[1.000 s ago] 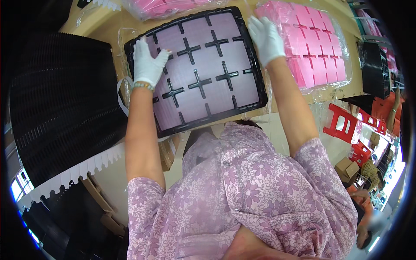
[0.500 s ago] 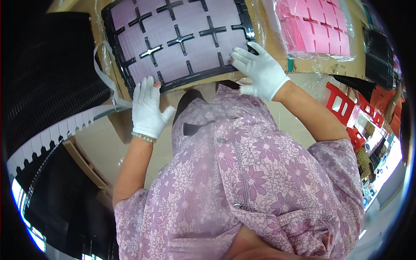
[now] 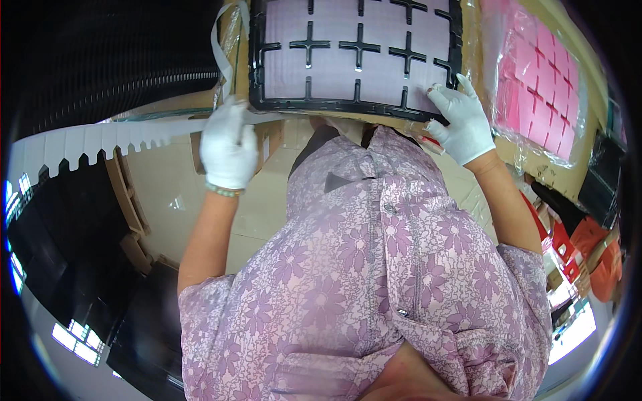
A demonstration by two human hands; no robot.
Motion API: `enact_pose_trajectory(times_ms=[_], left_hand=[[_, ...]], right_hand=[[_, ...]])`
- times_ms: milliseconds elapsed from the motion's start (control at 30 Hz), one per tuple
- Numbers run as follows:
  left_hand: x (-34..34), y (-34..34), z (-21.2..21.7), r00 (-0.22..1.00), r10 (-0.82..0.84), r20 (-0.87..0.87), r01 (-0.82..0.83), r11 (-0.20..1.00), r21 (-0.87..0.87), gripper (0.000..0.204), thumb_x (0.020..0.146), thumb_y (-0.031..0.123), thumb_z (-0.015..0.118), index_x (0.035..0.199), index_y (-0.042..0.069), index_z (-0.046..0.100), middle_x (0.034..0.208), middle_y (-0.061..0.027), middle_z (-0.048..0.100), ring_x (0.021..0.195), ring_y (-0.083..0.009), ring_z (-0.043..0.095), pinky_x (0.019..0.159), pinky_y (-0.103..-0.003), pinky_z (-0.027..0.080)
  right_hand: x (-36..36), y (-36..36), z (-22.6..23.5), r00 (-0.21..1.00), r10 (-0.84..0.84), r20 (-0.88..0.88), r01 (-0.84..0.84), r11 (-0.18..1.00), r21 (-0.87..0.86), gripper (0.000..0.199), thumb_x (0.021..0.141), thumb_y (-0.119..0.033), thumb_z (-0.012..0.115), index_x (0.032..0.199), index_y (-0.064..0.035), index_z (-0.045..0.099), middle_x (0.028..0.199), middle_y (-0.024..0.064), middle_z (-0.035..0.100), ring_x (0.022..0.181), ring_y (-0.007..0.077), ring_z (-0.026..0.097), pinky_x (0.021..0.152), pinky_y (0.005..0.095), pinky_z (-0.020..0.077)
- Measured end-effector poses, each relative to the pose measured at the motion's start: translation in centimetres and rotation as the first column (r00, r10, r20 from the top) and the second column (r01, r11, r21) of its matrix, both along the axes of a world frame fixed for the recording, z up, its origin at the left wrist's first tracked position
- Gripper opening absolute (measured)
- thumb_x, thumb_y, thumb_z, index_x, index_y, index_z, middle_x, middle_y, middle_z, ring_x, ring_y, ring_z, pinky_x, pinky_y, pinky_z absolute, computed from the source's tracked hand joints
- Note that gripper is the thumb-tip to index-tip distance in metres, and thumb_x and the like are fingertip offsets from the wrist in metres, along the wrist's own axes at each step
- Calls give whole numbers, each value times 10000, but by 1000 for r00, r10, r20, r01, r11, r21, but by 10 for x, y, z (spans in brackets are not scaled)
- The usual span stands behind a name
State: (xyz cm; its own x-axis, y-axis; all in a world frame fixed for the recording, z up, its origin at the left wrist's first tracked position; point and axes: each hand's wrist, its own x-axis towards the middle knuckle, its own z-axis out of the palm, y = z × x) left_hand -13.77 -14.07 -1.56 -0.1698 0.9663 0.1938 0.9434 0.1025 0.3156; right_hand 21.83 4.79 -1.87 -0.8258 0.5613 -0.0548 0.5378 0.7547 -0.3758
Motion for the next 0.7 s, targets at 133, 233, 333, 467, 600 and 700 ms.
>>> enact_pose_trajectory(times_ms=[133, 233, 333, 467, 600, 700], left_hand=[[29, 19, -11, 998, -56, 19, 56, 998, -13, 427, 700, -17, 574, 1125, -1, 604, 1155, -199, 621, 1150, -385, 553, 1003, -446, 430], [55, 58, -6, 979, -116, 170, 161, 945, -283, 558, 708, 157, 642, 1219, -24, 514, 1307, -230, 503, 1274, -409, 424, 1093, -470, 326], [90, 77, -30, 991, -124, 40, 130, 961, -243, 681, 699, 315, 740, 1255, 15, 486, 1366, -234, 431, 1318, -389, 367, 1126, -457, 270], [88, 72, -39, 992, -117, 39, 123, 967, -225, 683, 683, 323, 757, 1250, 43, 499, 1383, -229, 407, 1330, -383, 351, 1134, -462, 251], [70, 42, -37, 989, -146, 17, 145, 952, -269, 676, 658, 273, 768, 1245, 60, 509, 1347, -240, 441, 1298, -392, 389, 1098, -485, 294], [65, 34, -26, 995, -96, -25, 86, 963, -256, 607, 653, 243, 761, 1195, 57, 560, 1303, -243, 484, 1174, -402, 494, 1005, -484, 389]], right_hand=[[-14, -7, 3, 1000, 6, -31, -4, 998, 62, 479, 726, -191, 706, 1156, -22, 580, 1147, 186, 611, 1106, 329, 562, 1134, 471, 264], [-24, -9, 6, 1000, -4, 11, 3, 1000, 25, 461, 740, -181, 691, 1154, -15, 574, 1157, 190, 603, 1118, 335, 553, 1133, 474, 260], [-26, -12, 4, 1000, -27, 10, 27, 999, -25, 449, 743, -177, 684, 1140, 0, 572, 1170, 204, 597, 1142, 344, 538, 1127, 480, 265], [-16, -13, 10, 992, -121, 28, 120, 992, 45, 510, 743, -160, 685, 1193, 33, 543, 1240, 235, 565, 1191, 373, 505, 1098, 477, 312], [21, -23, -20, 878, -461, -129, 476, 869, 135, 521, 806, -153, 661, 1266, 48, 523, 1250, 252, 564, 1204, 378, 514, 1060, 420, 363], [32, -25, -33, 569, -818, -86, 774, 568, -281, 399, 895, -228, 583, 1220, 2, 589, 1177, 224, 620, 1129, 349, 579, 984, 369, 425]])
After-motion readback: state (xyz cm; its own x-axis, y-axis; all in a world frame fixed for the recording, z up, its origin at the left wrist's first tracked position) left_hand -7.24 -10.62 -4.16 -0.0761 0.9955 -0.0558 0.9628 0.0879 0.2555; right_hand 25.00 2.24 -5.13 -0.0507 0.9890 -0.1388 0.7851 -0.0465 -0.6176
